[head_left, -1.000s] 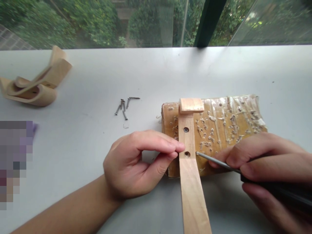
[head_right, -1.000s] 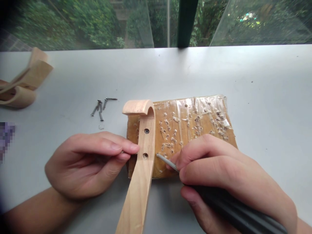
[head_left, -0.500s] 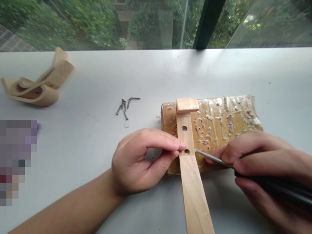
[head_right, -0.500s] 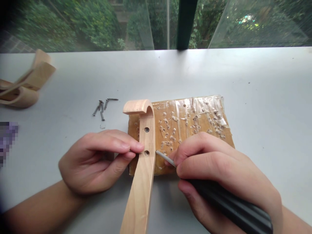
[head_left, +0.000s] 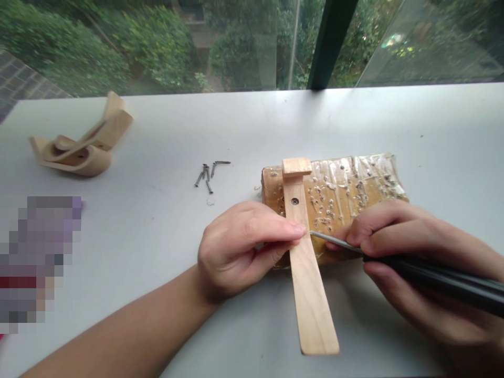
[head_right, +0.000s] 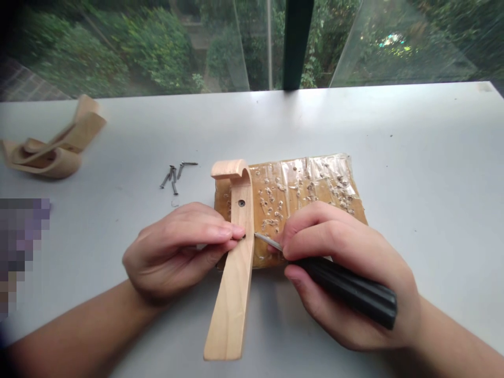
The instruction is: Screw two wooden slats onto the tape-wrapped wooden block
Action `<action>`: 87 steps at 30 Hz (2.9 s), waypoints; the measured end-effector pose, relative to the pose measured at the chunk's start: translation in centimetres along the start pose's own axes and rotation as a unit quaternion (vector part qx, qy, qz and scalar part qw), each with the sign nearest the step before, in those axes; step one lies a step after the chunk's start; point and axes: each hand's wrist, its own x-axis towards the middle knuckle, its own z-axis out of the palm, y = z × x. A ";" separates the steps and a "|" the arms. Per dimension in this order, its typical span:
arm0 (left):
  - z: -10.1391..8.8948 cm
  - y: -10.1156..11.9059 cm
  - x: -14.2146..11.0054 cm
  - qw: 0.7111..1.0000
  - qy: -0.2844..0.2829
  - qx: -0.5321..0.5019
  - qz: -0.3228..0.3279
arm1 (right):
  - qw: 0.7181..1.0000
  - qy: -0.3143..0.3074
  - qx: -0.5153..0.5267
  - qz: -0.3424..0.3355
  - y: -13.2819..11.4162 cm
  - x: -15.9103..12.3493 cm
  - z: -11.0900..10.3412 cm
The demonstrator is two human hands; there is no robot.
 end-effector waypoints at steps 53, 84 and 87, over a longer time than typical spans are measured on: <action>1.1 -0.4 -0.6 0.990 0.078 -0.098 -0.058 | 0.996 0.016 0.084 0.020 0.9 0.0 0.0; 0.4 -0.7 -0.4 0.996 0.085 -0.002 -0.035 | 0.997 0.012 0.074 0.010 1.2 0.0 -0.2; 0.3 -0.5 -0.5 0.999 0.045 -0.030 -0.008 | 0.997 0.010 0.071 0.006 1.2 0.1 -0.2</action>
